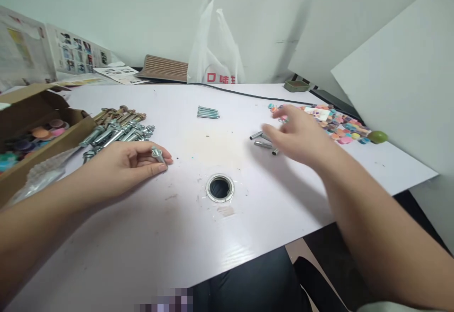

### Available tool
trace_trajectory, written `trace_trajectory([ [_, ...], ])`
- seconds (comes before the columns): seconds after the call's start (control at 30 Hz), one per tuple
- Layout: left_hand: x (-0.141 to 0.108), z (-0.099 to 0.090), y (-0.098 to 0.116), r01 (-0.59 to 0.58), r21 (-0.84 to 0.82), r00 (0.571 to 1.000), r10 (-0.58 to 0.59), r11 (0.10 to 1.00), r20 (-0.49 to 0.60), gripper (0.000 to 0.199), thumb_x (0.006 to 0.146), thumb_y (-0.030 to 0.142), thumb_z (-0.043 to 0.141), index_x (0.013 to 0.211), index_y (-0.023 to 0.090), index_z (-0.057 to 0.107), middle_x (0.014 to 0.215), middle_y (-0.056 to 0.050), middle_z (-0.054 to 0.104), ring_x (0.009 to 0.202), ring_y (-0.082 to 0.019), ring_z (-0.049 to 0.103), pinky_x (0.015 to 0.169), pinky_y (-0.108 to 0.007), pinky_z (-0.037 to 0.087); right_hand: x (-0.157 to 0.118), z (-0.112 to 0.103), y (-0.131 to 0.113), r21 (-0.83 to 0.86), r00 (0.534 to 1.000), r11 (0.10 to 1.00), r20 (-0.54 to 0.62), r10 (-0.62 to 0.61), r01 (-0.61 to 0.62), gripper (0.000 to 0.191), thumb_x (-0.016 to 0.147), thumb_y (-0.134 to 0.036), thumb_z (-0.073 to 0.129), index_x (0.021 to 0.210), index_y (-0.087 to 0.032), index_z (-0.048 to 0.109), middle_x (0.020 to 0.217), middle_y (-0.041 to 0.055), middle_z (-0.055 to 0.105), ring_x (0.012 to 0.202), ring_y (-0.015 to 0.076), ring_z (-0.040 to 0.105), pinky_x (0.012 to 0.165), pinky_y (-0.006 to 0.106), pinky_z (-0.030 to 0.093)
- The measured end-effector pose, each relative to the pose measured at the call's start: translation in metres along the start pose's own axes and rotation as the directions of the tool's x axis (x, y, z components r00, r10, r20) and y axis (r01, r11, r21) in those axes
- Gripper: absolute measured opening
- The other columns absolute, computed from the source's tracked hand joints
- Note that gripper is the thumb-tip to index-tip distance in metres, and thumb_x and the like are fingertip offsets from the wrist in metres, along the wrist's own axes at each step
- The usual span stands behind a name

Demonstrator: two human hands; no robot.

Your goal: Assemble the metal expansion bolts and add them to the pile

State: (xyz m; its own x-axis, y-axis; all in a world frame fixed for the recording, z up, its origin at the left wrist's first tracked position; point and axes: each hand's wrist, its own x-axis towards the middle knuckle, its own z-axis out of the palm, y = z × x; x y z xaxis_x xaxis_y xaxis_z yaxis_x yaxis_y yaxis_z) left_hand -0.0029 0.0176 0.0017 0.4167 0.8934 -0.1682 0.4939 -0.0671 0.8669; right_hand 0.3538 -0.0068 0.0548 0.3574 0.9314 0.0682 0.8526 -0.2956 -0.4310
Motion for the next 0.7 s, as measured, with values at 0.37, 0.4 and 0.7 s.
trace_trajectory([
  [0.37, -0.003, 0.001, 0.001, 0.006, 0.014, 1.000, -0.006, 1.000, 0.002, 0.021, 0.088, 0.039, 0.078, 0.099, 0.020, 0.075, 0.063, 0.004, 0.052, 0.056, -0.008, 0.037, 0.050, -0.020, 0.030, 0.015, -0.027, 0.171, -0.168, 0.978, 0.964, 0.018, 0.210, -0.204, 0.034, 0.077, -0.063, 0.085, 0.084, -0.033, 0.070, 0.094, 0.0207, 0.073, 0.073, 0.0301, 0.061, 0.076, 0.053, 0.043],
  [0.4, -0.003, 0.001, 0.002, 0.005, 0.007, 1.000, -0.005, 1.000, 0.004, 0.021, 0.088, 0.037, 0.078, 0.099, 0.019, 0.074, 0.063, 0.004, 0.051, 0.057, -0.008, 0.038, 0.051, -0.019, 0.031, 0.019, -0.025, 0.180, -0.167, 0.983, 0.970, 0.011, 0.181, -0.177, 0.037, 0.074, -0.067, 0.086, 0.081, -0.035, 0.070, 0.093, 0.0211, 0.072, 0.073, 0.0311, 0.061, 0.076, 0.054, 0.042],
  [0.7, -0.003, 0.004, 0.010, -0.008, -0.051, 1.000, 0.008, 0.999, -0.003, 0.017, 0.085, 0.029, 0.077, 0.097, 0.016, 0.074, 0.061, 0.007, 0.049, 0.056, -0.008, 0.040, 0.054, -0.021, 0.031, 0.018, -0.033, 0.120, -0.145, 0.994, 0.985, 0.075, -0.078, 0.089, 0.076, 0.056, -0.102, 0.071, 0.084, -0.032, 0.081, 0.101, 0.0187, 0.074, 0.089, 0.0337, 0.069, 0.081, 0.054, 0.047],
])
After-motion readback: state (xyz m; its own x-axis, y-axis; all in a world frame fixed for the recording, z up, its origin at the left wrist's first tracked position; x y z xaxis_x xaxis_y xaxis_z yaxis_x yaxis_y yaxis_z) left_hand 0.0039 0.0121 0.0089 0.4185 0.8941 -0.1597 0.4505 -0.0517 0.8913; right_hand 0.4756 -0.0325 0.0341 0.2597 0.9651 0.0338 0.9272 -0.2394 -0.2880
